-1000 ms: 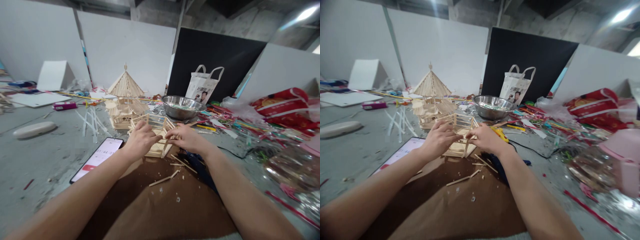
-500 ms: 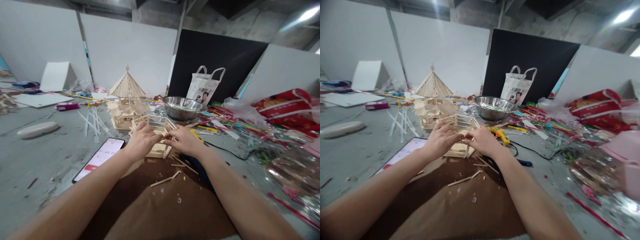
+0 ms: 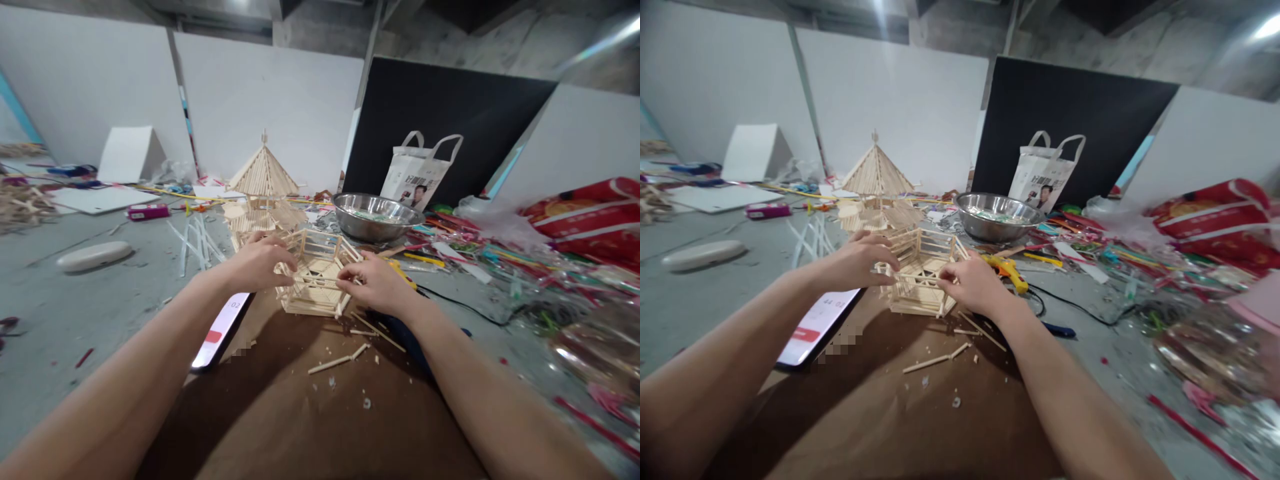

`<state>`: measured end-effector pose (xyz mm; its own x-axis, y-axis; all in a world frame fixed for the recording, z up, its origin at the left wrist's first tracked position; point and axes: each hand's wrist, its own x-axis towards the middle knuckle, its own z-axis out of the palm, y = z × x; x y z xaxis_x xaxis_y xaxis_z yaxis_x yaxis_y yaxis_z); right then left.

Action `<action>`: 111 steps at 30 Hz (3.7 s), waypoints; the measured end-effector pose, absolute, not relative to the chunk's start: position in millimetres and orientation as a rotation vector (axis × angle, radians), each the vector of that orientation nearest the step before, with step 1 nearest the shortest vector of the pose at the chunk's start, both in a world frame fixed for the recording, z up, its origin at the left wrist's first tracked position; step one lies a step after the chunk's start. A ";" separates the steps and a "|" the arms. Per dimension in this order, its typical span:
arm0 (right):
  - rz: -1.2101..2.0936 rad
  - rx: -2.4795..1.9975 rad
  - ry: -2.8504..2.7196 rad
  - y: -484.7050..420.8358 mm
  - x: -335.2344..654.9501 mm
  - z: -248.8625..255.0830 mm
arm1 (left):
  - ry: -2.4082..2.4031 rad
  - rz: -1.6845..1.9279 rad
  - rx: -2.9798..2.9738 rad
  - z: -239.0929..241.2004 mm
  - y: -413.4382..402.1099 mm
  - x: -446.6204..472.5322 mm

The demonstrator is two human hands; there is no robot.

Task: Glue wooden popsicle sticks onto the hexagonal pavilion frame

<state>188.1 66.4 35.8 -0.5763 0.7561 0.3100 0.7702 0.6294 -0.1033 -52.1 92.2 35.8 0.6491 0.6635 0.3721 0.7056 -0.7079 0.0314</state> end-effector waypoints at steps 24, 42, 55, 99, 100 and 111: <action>-0.067 -1.217 -2.540 65.9 188.3 37.9 | -1.171 -0.580 -2.818 32.4 90.0 -43.3; -0.085 -1.221 -2.559 67.8 191.8 36.5 | -1.186 -0.574 -2.769 33.8 86.2 -39.3; -0.009 -1.256 -2.576 70.0 199.0 36.6 | -1.167 -0.594 -2.773 30.5 89.3 -39.3; 0.336 -1.345 -2.391 59.6 213.0 63.4 | -1.001 -0.744 -2.764 46.3 78.8 -37.0; 0.318 -1.360 -2.370 59.1 213.6 63.7 | -0.981 -0.757 -2.754 48.8 77.3 -35.7; -0.254 -1.107 -2.508 52.8 166.7 37.8 | -1.255 -0.934 -2.590 43.5 62.7 -46.3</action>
